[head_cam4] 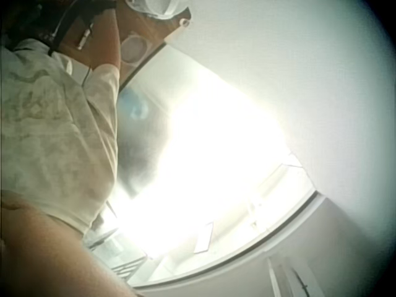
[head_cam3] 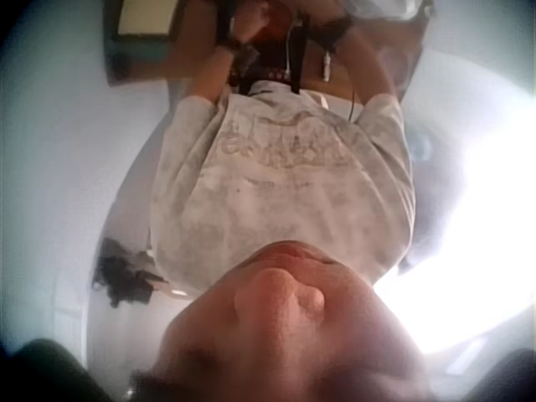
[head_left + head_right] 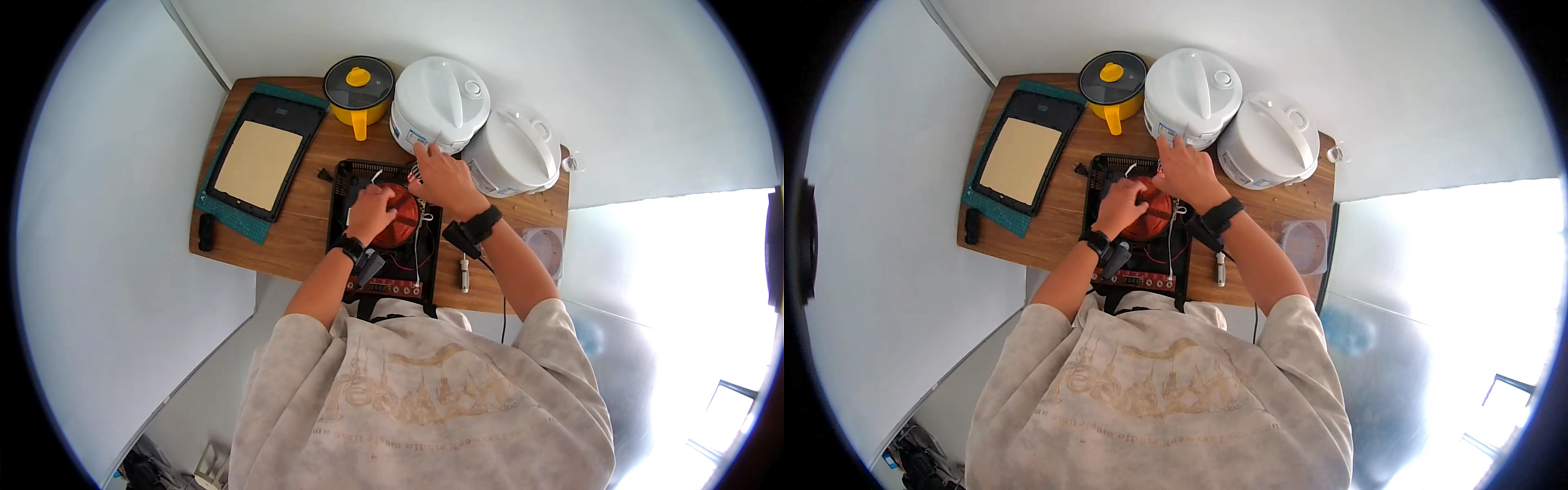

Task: The person solders wires to a circuit board using a soldering iron and solder. They then use a screwdriver to tighten screws on a red fan attached to the board.

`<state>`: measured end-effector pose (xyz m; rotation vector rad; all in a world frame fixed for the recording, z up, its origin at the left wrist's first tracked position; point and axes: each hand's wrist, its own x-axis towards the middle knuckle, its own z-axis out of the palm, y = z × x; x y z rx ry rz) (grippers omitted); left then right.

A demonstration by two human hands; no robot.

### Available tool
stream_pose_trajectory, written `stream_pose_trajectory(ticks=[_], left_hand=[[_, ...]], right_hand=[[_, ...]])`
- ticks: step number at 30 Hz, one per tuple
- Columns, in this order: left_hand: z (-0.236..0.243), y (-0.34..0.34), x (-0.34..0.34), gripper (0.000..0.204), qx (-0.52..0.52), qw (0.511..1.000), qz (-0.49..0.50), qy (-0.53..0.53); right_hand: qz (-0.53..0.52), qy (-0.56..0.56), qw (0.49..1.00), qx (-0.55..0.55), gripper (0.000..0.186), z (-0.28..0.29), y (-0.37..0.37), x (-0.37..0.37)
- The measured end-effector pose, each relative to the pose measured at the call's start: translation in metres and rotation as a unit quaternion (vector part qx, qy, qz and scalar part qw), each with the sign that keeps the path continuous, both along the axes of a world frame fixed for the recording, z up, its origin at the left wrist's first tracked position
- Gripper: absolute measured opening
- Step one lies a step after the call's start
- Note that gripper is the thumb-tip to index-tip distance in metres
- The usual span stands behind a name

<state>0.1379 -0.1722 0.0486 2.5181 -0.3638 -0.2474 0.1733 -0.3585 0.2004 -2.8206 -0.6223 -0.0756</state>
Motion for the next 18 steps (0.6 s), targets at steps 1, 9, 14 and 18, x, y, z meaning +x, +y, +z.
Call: stream_pose_trajectory(ticks=[1,9,14,18], left_hand=[[0.000,0.005,0.005,0.040,-0.001,0.999,0.033,-0.008],[-0.013,0.041,0.011,0.039,-0.070,0.948,0.236,0.201],[-0.032,0.053,0.004,0.037,-0.246,0.895,0.263,0.264],[-0.039,0.054,-0.005,0.034,-0.331,0.865,0.259,0.274]], right_hand=[[0.023,-0.053,0.998,0.038,0.033,-0.011,-0.004,0.003],[-0.016,0.082,0.996,-0.007,0.033,0.002,0.000,0.005],[-0.043,0.039,0.998,0.020,0.034,-0.001,-0.003,0.002],[0.042,0.033,0.995,0.084,0.036,-0.018,-0.012,0.007]])
